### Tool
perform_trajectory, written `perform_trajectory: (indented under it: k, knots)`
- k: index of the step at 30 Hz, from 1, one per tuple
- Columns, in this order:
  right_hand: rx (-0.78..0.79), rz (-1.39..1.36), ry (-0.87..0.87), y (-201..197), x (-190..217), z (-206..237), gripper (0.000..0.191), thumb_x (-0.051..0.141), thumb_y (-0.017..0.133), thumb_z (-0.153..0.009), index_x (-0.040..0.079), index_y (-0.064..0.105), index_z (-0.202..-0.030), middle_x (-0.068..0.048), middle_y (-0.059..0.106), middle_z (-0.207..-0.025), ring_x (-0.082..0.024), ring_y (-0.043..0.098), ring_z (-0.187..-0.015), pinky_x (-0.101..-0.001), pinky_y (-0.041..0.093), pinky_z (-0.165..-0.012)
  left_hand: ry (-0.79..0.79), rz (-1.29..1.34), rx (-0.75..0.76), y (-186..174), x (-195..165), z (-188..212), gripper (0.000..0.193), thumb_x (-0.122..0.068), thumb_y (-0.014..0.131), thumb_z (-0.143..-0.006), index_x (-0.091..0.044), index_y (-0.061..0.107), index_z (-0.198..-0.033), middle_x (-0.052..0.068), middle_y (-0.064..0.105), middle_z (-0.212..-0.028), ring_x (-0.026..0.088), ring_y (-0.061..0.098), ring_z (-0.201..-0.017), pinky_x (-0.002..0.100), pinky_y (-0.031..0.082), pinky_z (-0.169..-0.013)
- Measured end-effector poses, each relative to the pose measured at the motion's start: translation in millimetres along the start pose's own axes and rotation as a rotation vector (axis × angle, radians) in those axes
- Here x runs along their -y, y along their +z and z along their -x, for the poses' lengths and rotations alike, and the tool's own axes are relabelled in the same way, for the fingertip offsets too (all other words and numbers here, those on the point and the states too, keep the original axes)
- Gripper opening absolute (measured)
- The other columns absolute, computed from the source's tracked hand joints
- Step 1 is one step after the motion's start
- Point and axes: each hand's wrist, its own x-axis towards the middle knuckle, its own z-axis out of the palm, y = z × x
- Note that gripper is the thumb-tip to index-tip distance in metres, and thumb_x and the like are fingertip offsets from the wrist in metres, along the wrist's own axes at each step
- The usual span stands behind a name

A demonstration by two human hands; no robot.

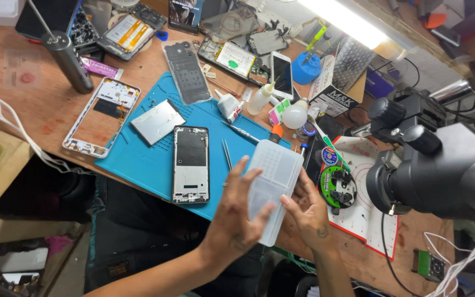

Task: The person disassembles a smartphone, removes the battery, and replaces it with a new one. They then reassemble the phone and test it by turning it on.

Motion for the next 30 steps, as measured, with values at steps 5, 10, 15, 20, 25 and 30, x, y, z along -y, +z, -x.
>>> perform_trajectory:
  k: [5, 10, 15, 20, 25, 30]
  knots:
    - [0.077, -0.009, 0.006, -10, -7, -8, 0.078, -0.001, 0.059, -0.091, -0.004, 0.023, -0.160, -0.024, 0.050, -0.150, -0.027, 0.051, -0.138, -0.0401, 0.040, -0.115, -0.442, 0.155, 0.099, -20, 9, -6, 0.030, -0.022, 0.067, -0.093, 0.004, 0.060, -0.108, 0.021, 0.069, -0.091, 0.028, 0.071, -0.077, 0.038, 0.057, -0.068]
    - [0.074, -0.059, 0.091, -12, -11, -15, 0.070, 0.004, 0.053, -0.095, -0.004, 0.030, -0.160, -0.025, 0.055, -0.146, -0.028, 0.053, -0.133, -0.0379, 0.040, -0.113, -0.533, 0.265, 0.228, -22, 10, 1, 0.030, -0.024, 0.066, -0.096, 0.001, 0.055, -0.084, 0.014, 0.066, -0.063, 0.023, 0.067, -0.053, 0.037, 0.053, -0.050]
    - [0.097, 0.067, 0.097, -16, -11, -14, 0.065, 0.006, 0.049, -0.093, -0.004, 0.037, -0.156, -0.022, 0.056, -0.149, -0.025, 0.053, -0.137, -0.0339, 0.038, -0.113, -0.491, 0.377, 0.223, -6, 19, 13, 0.022, -0.017, 0.065, -0.093, 0.001, 0.054, -0.085, 0.013, 0.065, -0.065, 0.018, 0.066, -0.054, 0.035, 0.053, -0.050]
    - [0.038, 0.270, 0.074, 3, -6, -5, 0.072, 0.012, 0.062, -0.087, -0.002, 0.038, -0.154, -0.020, 0.055, -0.145, -0.025, 0.055, -0.134, -0.0358, 0.042, -0.111, -0.571, 0.337, 0.203, 8, 30, 23, 0.020, -0.014, 0.066, -0.087, 0.000, 0.053, -0.081, 0.010, 0.061, -0.061, 0.017, 0.066, -0.053, 0.033, 0.054, -0.050]
    - [0.080, 0.914, -0.079, 23, 23, -1, 0.113, 0.026, 0.092, -0.061, -0.001, 0.031, -0.152, -0.021, 0.048, -0.138, -0.031, 0.053, -0.129, -0.0392, 0.046, -0.105, -0.606, 0.254, 0.232, 11, 34, 26, 0.031, -0.019, 0.075, -0.083, 0.000, 0.052, -0.075, 0.010, 0.058, -0.056, 0.019, 0.063, -0.050, 0.036, 0.051, -0.047]
    - [0.209, 0.898, 0.038, 39, 48, 7, 0.151, 0.034, 0.097, -0.049, 0.001, -0.001, -0.159, -0.028, 0.038, -0.146, -0.039, 0.045, -0.132, -0.0460, 0.045, -0.103, -0.545, 0.275, 0.229, 11, 36, 22, 0.022, -0.012, 0.068, -0.082, 0.000, 0.051, -0.076, 0.009, 0.060, -0.056, 0.018, 0.065, -0.047, 0.034, 0.052, -0.044]
